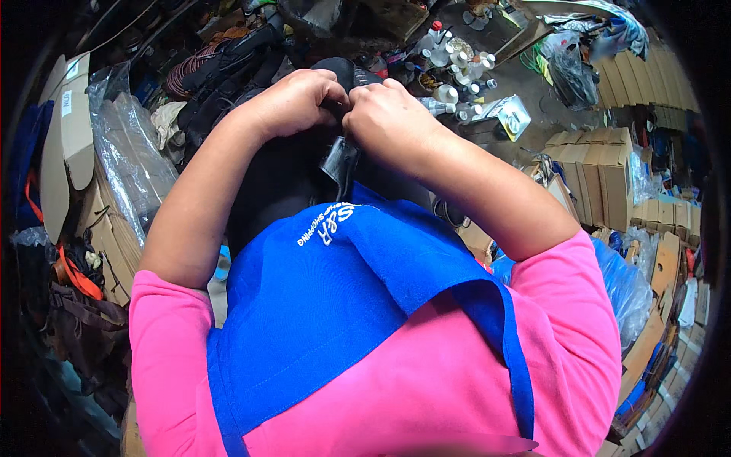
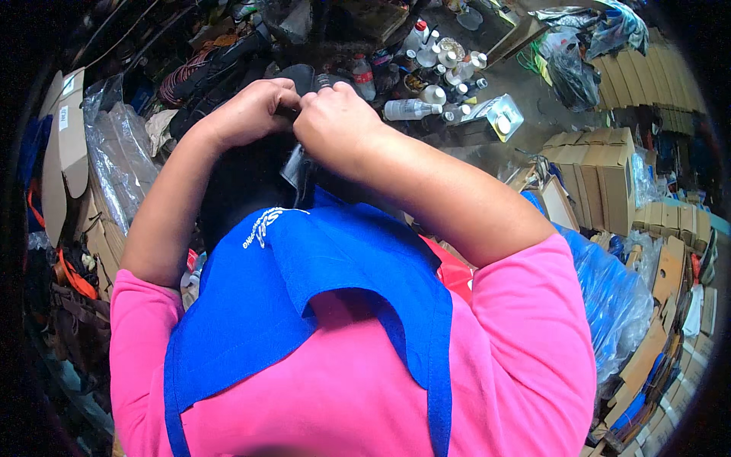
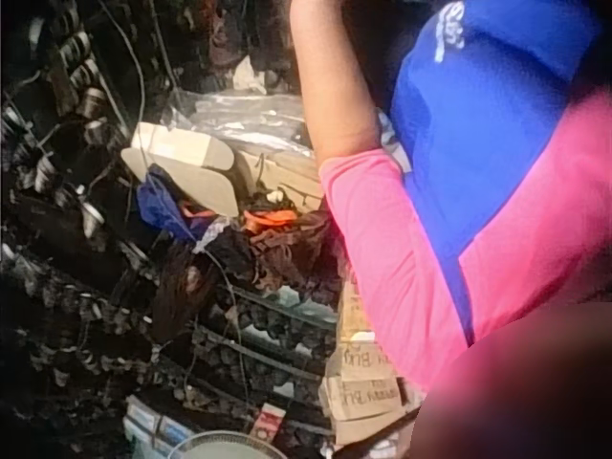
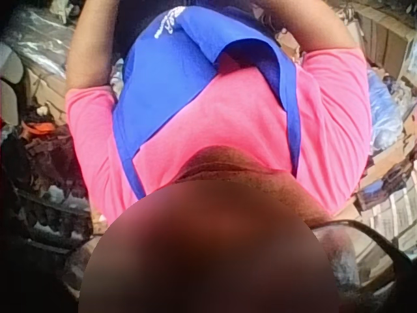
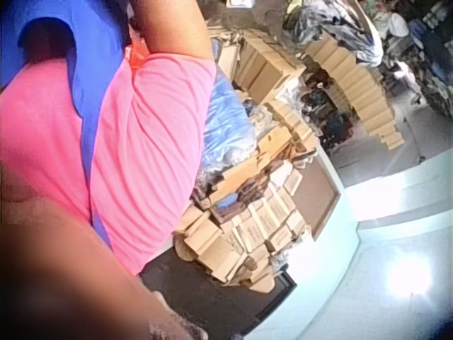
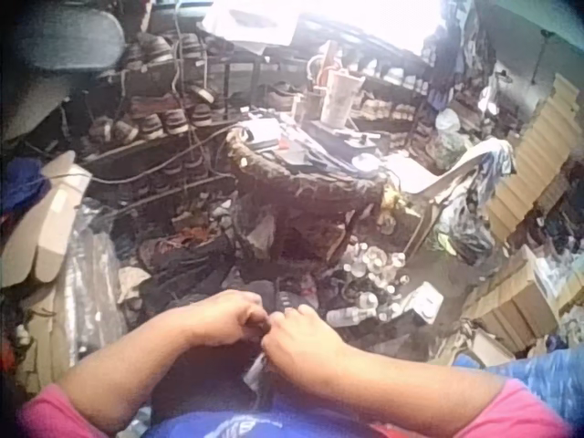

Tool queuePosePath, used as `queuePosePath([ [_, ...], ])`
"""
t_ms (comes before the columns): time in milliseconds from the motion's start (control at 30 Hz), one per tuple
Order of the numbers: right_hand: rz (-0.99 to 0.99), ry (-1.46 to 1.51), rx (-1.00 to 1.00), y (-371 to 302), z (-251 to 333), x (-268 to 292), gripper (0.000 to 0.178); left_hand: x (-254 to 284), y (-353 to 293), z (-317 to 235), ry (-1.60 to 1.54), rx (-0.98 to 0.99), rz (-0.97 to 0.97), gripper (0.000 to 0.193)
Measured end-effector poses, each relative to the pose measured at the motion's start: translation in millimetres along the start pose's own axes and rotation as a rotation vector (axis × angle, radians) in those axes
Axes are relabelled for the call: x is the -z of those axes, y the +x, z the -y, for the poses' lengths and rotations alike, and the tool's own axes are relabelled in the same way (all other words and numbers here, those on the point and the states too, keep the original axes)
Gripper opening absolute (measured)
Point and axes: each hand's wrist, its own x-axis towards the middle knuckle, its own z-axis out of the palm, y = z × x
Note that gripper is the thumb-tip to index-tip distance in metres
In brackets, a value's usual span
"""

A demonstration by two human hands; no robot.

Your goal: Hand-sewing a black leather shoe component using a needle and thread.

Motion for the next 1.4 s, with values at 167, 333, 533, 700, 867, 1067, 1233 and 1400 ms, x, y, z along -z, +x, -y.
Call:
queuePosePath([
  [167, -0.109, 0.350, -0.118, 8, -16, -24, 0.013, -10, 2, 17, -0.129, 0.001, -0.090, 0.027],
  [333, 0.005, 0.967, -0.242, -1, -32, -31, 0.022, -14, -21, -8, 0.124, 0.031, -0.566, 0.044],
  [533, -0.176, 0.891, -0.102, -28, -36, -46, 0.030, -27, -57, -22, 0.132, 0.097, -0.343, 0.033],
  [700, -0.409, 0.757, -0.358, -18, -43, -57, 0.016, -9, -68, -15, 0.156, 0.164, -0.202, 0.020],
  [867, -0.764, 2.485, -0.630, -2, -49, -75, 0.038, 13, -96, 38, -0.616, 0.537, -0.644, 0.027],
  [1067, -0.473, 2.878, -0.552, -11, -40, -75, 0.039, -16, -70, 6, -1.962, 0.050, -0.603, 0.041],
  [1233, -0.338, 2.561, -0.397, -39, -50, -72, 0.041, -15, -92, 40, -1.860, 0.250, -0.585, 0.043],
  [1400, -0.384, 2.483, -0.699, -48, -49, -70, 0.036, 1, -81, 18, -1.551, 0.520, -0.812, 0.036],
])
